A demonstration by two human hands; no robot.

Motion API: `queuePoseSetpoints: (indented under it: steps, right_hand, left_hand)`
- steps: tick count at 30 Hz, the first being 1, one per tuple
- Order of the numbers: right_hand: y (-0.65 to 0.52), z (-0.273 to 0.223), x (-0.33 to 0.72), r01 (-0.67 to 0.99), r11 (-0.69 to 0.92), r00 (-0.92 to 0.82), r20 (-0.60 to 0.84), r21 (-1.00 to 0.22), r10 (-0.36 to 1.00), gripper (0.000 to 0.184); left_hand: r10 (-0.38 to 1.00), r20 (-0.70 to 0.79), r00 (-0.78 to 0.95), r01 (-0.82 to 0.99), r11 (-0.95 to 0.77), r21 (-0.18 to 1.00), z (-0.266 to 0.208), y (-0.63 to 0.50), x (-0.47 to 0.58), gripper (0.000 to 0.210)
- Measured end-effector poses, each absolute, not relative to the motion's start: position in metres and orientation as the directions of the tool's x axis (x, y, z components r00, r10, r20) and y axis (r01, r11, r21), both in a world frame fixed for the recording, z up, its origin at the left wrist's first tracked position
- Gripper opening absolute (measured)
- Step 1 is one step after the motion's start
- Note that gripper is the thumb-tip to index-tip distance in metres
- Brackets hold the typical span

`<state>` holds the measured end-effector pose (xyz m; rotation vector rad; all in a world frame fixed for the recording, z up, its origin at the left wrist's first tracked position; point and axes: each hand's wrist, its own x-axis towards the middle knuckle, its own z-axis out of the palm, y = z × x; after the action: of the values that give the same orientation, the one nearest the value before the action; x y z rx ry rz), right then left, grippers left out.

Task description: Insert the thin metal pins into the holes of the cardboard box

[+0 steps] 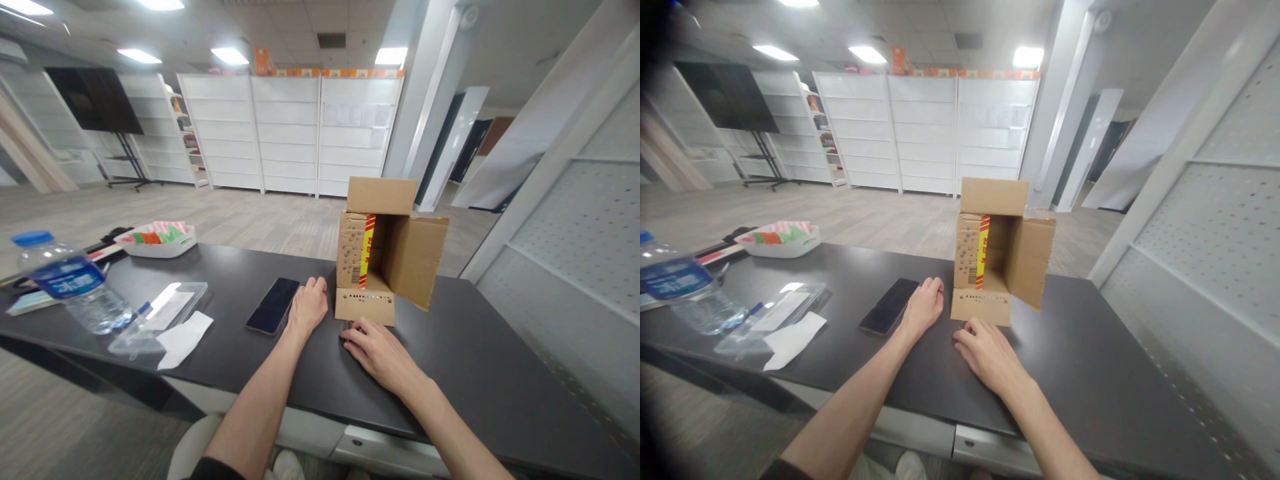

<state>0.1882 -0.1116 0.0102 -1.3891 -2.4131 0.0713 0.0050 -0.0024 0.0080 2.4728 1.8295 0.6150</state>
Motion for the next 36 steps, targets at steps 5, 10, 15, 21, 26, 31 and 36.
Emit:
queuePoseSetpoints:
  steps: [5,10,15,21,26,31,36]
  right_hand:
    - [-0.112,0.014,0.188,0.834,0.487,-0.416,0.282,-0.259,0.864,0.023]
    - [-0.097,0.016,0.198,0.892,0.378,-0.273,0.369,-0.249,0.888,0.021]
    - [-0.074,0.011,0.207,0.946,0.253,-0.089,0.586,-0.204,0.806,0.016]
    - [-0.056,0.002,0.206,0.962,0.17,0.023,0.681,-0.215,0.732,0.015]
    - [-0.053,-0.006,0.203,0.955,0.181,0.036,0.698,-0.235,0.716,0.014]
    - [-0.051,-0.009,0.202,0.956,0.179,0.039,0.706,-0.232,0.707,0.013]
    - [-0.049,-0.011,0.201,0.959,0.177,0.028,0.696,-0.22,0.717,0.014]
  left_hand:
    - [0.915,0.319,0.246,0.915,-0.328,0.236,0.007,-0.002,0.005,0.02]
    - [0.922,0.302,0.245,0.916,-0.322,0.24,0.01,-0.003,0.005,0.02]
    - [0.918,0.308,0.25,0.913,-0.33,0.241,0.011,-0.003,0.006,0.02]
    - [0.924,0.293,0.245,0.915,-0.32,0.246,0.012,-0.002,0.006,0.02]
    - [0.919,0.307,0.246,0.914,-0.326,0.243,0.01,-0.001,0.006,0.019]
    - [0.911,0.325,0.253,0.912,-0.337,0.235,0.008,-0.001,0.005,0.019]
    - [0.915,0.318,0.25,0.911,-0.333,0.244,0.011,-0.003,0.005,0.019]
